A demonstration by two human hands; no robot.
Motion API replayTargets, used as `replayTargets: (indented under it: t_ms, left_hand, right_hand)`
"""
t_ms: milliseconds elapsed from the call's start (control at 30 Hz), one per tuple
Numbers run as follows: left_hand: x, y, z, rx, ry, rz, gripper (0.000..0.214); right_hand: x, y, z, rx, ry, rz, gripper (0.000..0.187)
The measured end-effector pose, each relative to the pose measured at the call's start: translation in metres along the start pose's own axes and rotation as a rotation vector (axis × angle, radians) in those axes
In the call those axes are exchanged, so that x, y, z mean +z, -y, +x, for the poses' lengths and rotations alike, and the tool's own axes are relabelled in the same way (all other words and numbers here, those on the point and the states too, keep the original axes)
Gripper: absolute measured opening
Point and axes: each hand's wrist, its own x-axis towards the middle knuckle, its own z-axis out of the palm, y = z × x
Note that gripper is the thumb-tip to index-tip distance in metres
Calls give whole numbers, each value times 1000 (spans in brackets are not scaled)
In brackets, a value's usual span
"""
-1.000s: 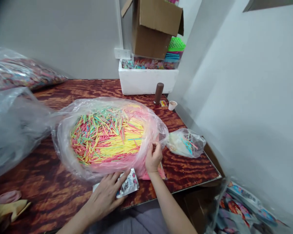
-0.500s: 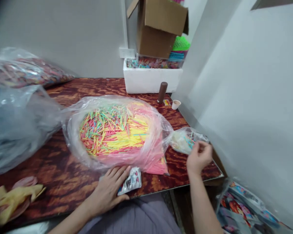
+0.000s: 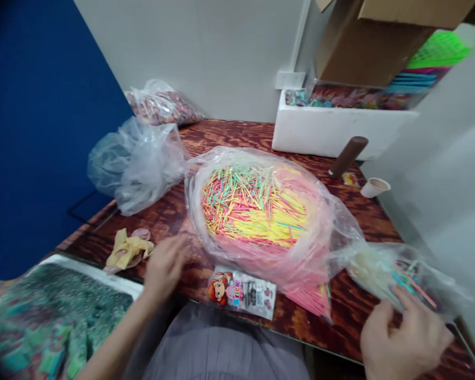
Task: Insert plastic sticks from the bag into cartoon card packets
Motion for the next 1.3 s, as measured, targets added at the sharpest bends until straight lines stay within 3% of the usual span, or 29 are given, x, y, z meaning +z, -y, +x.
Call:
replayTargets:
  t_ms: [67,133,200,267,367,500,600,700,900,1000,1067,1167,1300]
  left_hand:
    - [-16,52,4,-332,-44,247,43]
    - [-26,92,4,-542,99,392,46]
    - [-32,113,2,-558,192,436,47]
    - [-34,118,1,-534,199,427,44]
    - [-32,107,2,-537,168,357,30]
    - [-17,65,1,-471,216,140,32]
    - [0,31,-3,-228,297,92,38]
    - [14,16,-5,-47,323,75,41]
    - [23,24,-2,-41,225,39,34]
    - [19,23,3,45,180,24,40]
    - [16,22,2,71,182,39,40]
    - [16,26,-8,43,165,154,42]
    - [22,38,-27,20,187,262,42]
  right_hand:
    - [-4,15,-7,-44,76,75,32]
    - [-7,21,-13,-32,126,152,30]
    - [-7,22,-18,35,146,238,30]
    - [-6,21,-23,134,166,308,31]
    - [-7,23,-29,338,199,393,32]
    - [-12,32,-32,467,255,459,31]
    - [-12,40,-26,438,284,471,30]
    - [-7,50,-15,361,328,497,27]
    - [11,90,25,160,456,575,19]
    - [36,112,53,-26,584,572,19]
    - [66,124,74,-175,670,539,20]
    - [117,133,106,-286,785,395,24]
    - [162,132,137,-292,733,264,30]
